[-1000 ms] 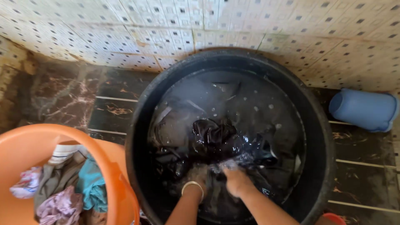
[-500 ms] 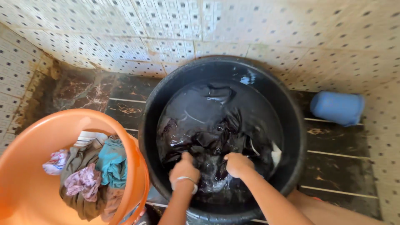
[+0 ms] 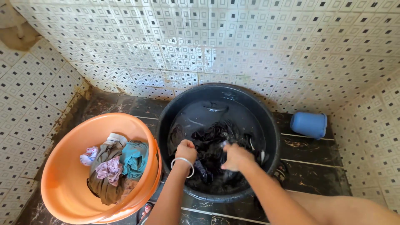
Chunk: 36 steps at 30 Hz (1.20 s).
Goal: Wash clothes by hand in a basin with water and soap.
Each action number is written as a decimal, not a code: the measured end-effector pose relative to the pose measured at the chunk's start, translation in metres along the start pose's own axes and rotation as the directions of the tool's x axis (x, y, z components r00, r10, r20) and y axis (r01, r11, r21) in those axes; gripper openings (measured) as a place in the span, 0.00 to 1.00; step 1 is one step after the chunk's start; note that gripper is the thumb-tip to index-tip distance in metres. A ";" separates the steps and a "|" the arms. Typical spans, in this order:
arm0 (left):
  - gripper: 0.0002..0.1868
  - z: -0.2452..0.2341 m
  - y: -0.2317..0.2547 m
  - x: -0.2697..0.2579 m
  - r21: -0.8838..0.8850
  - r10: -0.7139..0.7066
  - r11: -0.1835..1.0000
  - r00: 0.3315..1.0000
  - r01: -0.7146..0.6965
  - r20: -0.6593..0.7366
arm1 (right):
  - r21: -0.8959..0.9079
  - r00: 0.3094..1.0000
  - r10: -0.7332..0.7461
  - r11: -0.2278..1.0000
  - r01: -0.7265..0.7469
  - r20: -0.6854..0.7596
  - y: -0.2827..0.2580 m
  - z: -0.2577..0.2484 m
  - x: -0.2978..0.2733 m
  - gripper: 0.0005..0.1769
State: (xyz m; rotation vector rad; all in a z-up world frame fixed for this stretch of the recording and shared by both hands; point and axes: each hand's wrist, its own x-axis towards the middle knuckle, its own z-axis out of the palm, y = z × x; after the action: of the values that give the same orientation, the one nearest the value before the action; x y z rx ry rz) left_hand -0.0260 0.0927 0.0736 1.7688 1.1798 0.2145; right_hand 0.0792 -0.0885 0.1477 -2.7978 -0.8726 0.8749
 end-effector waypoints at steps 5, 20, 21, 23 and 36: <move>0.12 0.018 0.022 -0.002 -0.425 0.004 0.903 0.985 0.070 0.170 | 0.223 0.981 -0.189 0.959 0.175 0.045 -0.003 0.133 0.045 0.60; 0.57 0.026 0.002 -0.040 0.580 -0.171 0.806 0.894 -0.115 0.414 | 0.264 0.820 0.011 0.949 0.172 -0.572 0.039 0.106 0.055 0.38; 0.57 0.030 0.012 -0.047 0.581 -0.179 0.806 0.889 -0.112 0.420 | 0.265 0.826 0.015 0.950 0.163 -0.564 0.029 0.100 0.048 0.38; 0.62 0.038 0.028 -0.061 0.746 -0.384 0.649 0.782 -0.149 0.491 | -0.124 0.984 -0.085 0.990 0.065 -0.157 0.005 0.089 0.031 0.39; 0.37 0.171 -0.190 0.060 0.773 -0.571 0.595 0.561 -0.219 0.599 | -0.070 0.937 -0.128 0.985 0.159 0.324 0.082 0.248 0.159 0.25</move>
State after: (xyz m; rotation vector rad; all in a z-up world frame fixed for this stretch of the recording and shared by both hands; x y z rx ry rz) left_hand -0.0107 0.0476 -0.1847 2.0119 0.7352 -1.4116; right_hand 0.0917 -0.0920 -0.1574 -2.6663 -1.1743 1.3163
